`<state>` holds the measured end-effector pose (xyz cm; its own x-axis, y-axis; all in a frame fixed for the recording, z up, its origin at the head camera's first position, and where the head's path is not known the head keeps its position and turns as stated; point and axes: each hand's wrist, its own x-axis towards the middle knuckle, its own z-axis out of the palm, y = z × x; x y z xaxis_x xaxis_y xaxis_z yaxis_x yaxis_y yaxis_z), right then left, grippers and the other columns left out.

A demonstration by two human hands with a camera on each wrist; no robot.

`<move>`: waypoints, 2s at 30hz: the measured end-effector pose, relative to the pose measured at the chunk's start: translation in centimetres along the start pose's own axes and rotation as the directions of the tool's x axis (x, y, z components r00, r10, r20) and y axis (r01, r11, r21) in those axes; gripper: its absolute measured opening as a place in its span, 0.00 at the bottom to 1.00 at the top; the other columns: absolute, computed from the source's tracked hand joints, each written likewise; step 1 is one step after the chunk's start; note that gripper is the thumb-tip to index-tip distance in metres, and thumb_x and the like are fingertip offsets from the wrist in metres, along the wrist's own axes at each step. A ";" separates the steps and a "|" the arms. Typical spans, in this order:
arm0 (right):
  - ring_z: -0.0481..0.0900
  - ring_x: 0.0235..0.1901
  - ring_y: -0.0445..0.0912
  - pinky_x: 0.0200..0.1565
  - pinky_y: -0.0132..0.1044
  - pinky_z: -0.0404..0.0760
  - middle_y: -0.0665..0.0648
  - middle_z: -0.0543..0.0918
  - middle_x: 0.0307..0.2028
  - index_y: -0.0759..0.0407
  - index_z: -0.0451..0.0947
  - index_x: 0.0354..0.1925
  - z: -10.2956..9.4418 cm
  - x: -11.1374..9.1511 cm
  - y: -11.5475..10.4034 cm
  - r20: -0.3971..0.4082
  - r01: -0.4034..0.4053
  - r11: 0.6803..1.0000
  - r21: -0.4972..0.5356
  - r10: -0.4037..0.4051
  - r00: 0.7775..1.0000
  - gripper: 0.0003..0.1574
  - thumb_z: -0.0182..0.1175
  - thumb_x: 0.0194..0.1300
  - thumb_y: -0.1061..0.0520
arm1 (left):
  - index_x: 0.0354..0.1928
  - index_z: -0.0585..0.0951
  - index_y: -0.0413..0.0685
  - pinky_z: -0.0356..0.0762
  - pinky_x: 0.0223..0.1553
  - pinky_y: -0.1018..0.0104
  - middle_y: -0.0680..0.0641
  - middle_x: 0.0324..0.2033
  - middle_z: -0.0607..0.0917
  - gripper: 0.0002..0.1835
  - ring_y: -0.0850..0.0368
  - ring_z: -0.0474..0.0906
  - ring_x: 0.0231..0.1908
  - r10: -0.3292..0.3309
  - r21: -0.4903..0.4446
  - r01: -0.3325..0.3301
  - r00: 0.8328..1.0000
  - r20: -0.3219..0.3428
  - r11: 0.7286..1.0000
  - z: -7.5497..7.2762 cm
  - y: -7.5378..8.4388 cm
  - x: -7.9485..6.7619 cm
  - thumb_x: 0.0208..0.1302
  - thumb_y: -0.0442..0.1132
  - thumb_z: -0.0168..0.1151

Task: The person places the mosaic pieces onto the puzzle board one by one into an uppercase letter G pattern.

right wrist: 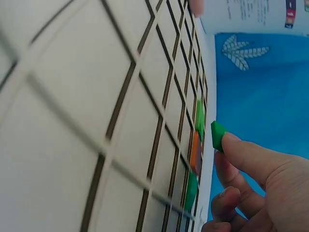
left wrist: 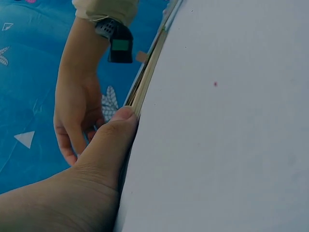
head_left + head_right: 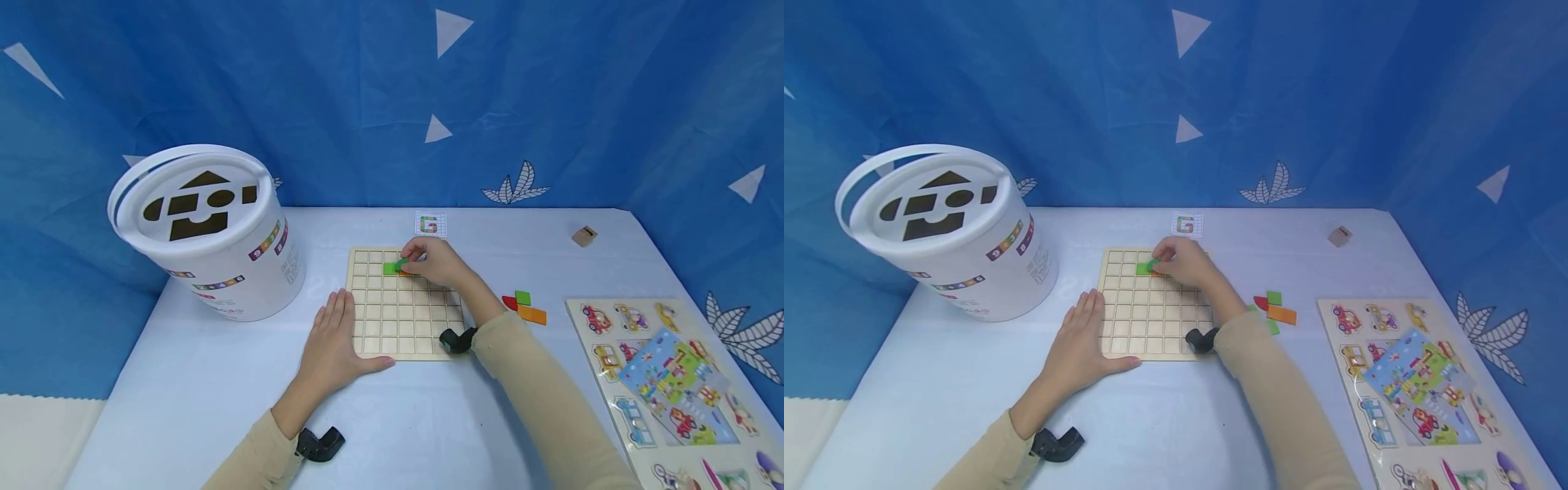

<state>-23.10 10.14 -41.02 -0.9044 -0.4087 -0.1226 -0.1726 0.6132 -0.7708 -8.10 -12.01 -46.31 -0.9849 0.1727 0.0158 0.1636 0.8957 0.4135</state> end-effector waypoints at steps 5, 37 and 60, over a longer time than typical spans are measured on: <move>0.78 0.38 0.48 0.39 0.39 0.76 0.52 0.82 0.38 0.51 0.80 0.42 1.5 0.9 -1.1 0.014 0.033 0.999 -0.016 -0.033 0.999 0.07 0.66 0.65 0.54 | 0.78 0.46 0.36 0.42 0.78 0.46 0.37 0.78 0.47 0.77 0.43 0.40 0.79 0.004 -0.002 -0.004 1.000 -0.001 1.000 -0.1 0.1 0.0 0.37 0.84 0.61; 0.79 0.45 0.45 0.50 0.40 0.80 0.51 0.81 0.45 0.51 0.85 0.49 3.9 1.7 -3.2 0.027 0.043 0.965 -0.258 -0.037 0.999 0.13 0.66 0.66 0.52 | 0.77 0.47 0.34 0.44 0.77 0.45 0.36 0.78 0.49 0.76 0.42 0.42 0.79 0.020 -0.004 -0.020 1.000 -0.020 1.000 -0.2 0.1 -0.2 0.38 0.83 0.63; 0.77 0.45 0.49 0.49 0.45 0.77 0.54 0.82 0.45 0.54 0.82 0.55 -0.9 -1.9 -2.0 0.020 0.057 0.970 -0.236 -0.054 0.998 0.19 0.64 0.68 0.54 | 0.77 0.47 0.35 0.44 0.78 0.46 0.37 0.78 0.49 0.77 0.43 0.41 0.79 0.009 0.014 -0.008 1.000 -0.013 1.000 -0.1 0.2 0.0 0.37 0.84 0.62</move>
<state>-21.44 10.34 -38.68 -0.8858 -0.4547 -0.0928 -0.3114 0.7308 -0.6074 -8.05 -11.89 -46.10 -0.9841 0.1751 0.0308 0.1727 0.8997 0.4008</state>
